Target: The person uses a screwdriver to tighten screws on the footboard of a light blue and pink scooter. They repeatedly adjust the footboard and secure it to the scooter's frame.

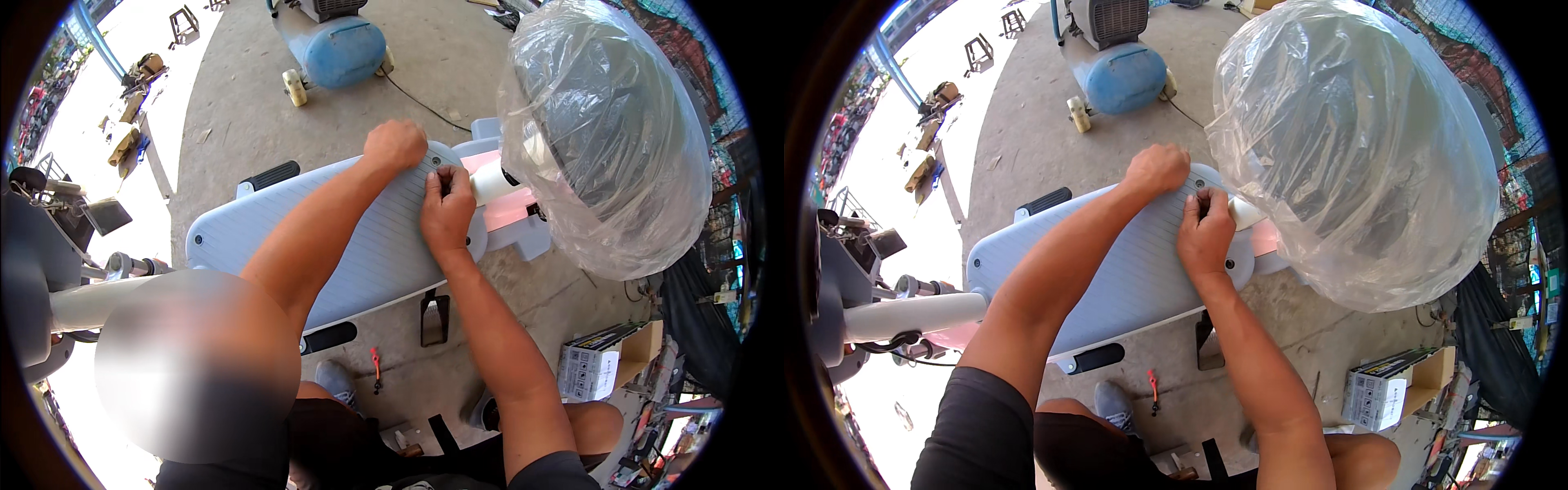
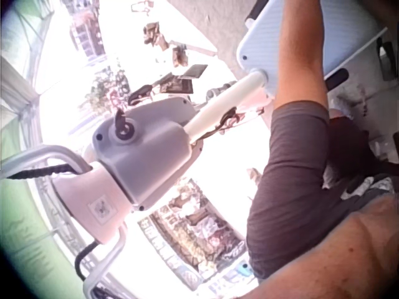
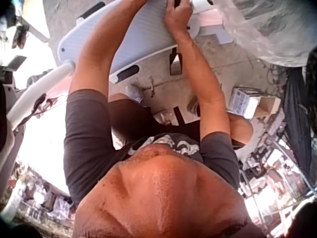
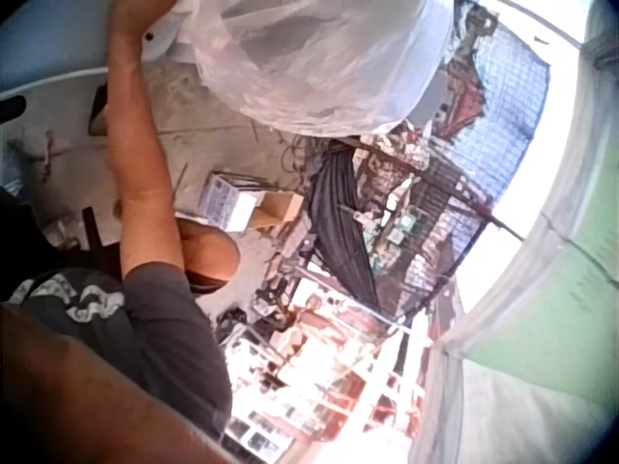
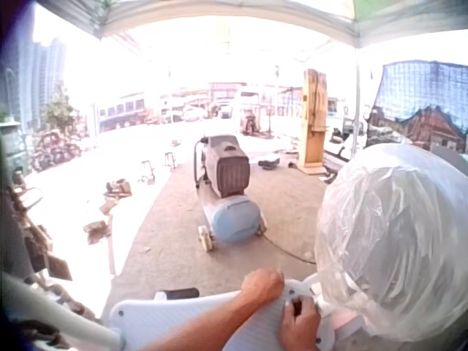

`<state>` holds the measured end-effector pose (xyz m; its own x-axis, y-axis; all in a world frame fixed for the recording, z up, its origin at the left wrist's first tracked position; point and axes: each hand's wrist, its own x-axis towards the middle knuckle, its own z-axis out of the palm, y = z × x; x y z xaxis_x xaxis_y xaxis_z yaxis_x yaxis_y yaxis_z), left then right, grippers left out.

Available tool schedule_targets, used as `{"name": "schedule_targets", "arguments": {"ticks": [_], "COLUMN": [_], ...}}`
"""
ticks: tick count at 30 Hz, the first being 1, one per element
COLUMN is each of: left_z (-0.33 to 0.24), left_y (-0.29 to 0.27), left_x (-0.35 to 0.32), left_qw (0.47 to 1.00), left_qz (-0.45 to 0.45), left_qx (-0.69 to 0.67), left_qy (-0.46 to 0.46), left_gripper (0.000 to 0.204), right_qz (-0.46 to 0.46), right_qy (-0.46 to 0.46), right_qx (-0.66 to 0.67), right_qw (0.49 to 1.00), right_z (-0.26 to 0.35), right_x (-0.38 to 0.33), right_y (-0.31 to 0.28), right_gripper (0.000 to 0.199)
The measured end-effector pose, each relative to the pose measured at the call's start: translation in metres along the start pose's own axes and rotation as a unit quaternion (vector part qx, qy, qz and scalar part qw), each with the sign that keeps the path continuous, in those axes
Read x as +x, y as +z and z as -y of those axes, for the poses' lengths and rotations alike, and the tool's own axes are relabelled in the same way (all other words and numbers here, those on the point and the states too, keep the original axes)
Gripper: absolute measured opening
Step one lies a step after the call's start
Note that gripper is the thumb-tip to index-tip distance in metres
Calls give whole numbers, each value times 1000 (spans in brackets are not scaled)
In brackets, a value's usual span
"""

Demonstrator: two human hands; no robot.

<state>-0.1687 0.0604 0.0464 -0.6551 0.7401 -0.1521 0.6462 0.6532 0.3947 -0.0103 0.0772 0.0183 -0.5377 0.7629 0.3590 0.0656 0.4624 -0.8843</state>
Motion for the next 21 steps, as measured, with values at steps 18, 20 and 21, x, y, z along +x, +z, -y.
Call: {"name": "schedule_targets", "arguments": {"ticks": [18, 20, 21], "left_z": [2, 0, 0], "left_y": [0, -2, -1], "left_x": [-4, -5, -5], "left_qw": [999, 999, 999], "left_qz": [-4, -16, -21], "left_qx": [-4, -16, -21], "left_qy": [45, 34, 29], "left_gripper": [32, 32, 32], "right_qz": [286, 259, 270], "right_qy": [-54, -73, -59], "right_qx": [-503, -514, -512], "right_qw": [814, 814, 814], "right_z": [47, 38, 37], "right_x": [123, 122, 123], "right_y": [-8, -6, -7], "right_gripper": [13, 12, 12]}}
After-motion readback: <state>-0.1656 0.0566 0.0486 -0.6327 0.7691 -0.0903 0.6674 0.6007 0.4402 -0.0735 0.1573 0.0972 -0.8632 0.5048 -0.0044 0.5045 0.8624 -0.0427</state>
